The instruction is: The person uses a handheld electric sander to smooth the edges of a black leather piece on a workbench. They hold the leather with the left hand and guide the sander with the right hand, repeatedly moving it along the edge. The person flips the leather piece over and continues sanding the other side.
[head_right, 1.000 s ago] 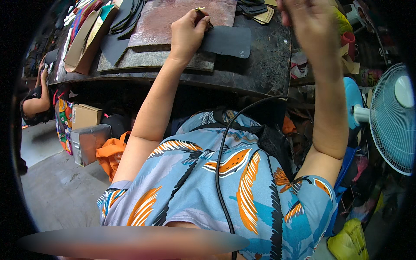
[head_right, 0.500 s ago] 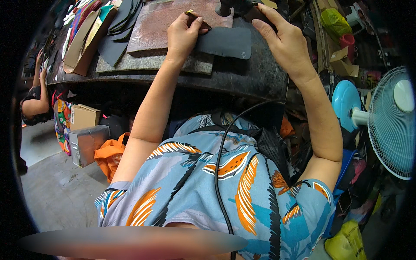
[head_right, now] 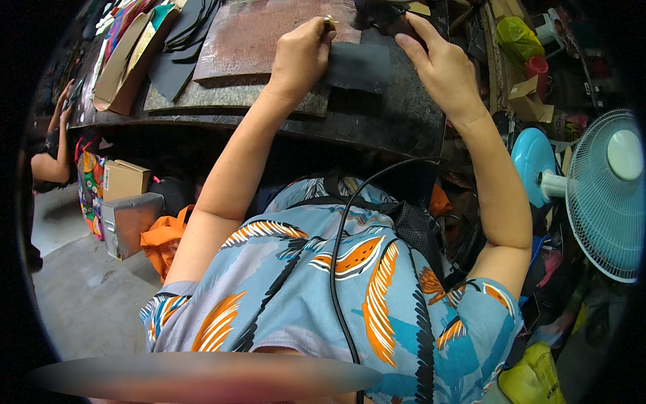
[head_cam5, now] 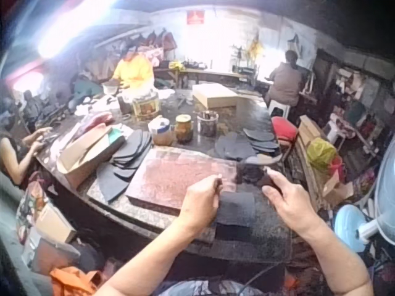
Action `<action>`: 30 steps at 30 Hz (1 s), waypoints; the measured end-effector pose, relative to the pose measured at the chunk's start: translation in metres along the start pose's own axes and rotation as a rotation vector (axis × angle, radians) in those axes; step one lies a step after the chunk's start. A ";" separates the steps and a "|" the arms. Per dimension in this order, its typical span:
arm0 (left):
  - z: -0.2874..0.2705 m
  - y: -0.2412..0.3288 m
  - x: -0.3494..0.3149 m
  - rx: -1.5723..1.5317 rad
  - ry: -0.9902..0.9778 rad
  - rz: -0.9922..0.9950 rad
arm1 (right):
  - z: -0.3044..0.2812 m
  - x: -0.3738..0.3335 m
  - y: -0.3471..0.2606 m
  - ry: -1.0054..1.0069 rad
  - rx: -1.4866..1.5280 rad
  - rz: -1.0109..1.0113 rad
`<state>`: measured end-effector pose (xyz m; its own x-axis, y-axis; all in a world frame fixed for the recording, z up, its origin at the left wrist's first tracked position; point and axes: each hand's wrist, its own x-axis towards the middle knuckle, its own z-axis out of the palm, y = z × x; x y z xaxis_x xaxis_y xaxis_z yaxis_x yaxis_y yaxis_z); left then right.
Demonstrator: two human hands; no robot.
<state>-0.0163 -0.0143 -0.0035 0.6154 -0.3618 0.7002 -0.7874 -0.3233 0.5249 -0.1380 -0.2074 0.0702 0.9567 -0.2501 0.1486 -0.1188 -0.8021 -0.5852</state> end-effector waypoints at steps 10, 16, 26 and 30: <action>-0.004 -0.015 -0.002 -0.562 0.009 -0.507 | 0.023 -0.001 0.026 0.049 -0.291 -0.236; -0.011 -0.015 -0.001 -0.285 -0.129 -0.366 | -0.014 0.003 -0.012 0.064 -0.151 -0.303; -0.002 0.001 0.003 0.016 -0.095 0.084 | -0.007 0.000 -0.018 -0.013 0.064 -0.072; -0.002 -0.009 0.000 -0.097 -0.033 -0.144 | 0.001 0.002 0.010 0.090 -0.214 -0.282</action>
<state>-0.0095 -0.0094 -0.0073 0.7214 -0.3466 0.5995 -0.6901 -0.2881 0.6638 -0.1372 -0.2152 0.0638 0.9339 -0.0417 0.3551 0.0846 -0.9392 -0.3327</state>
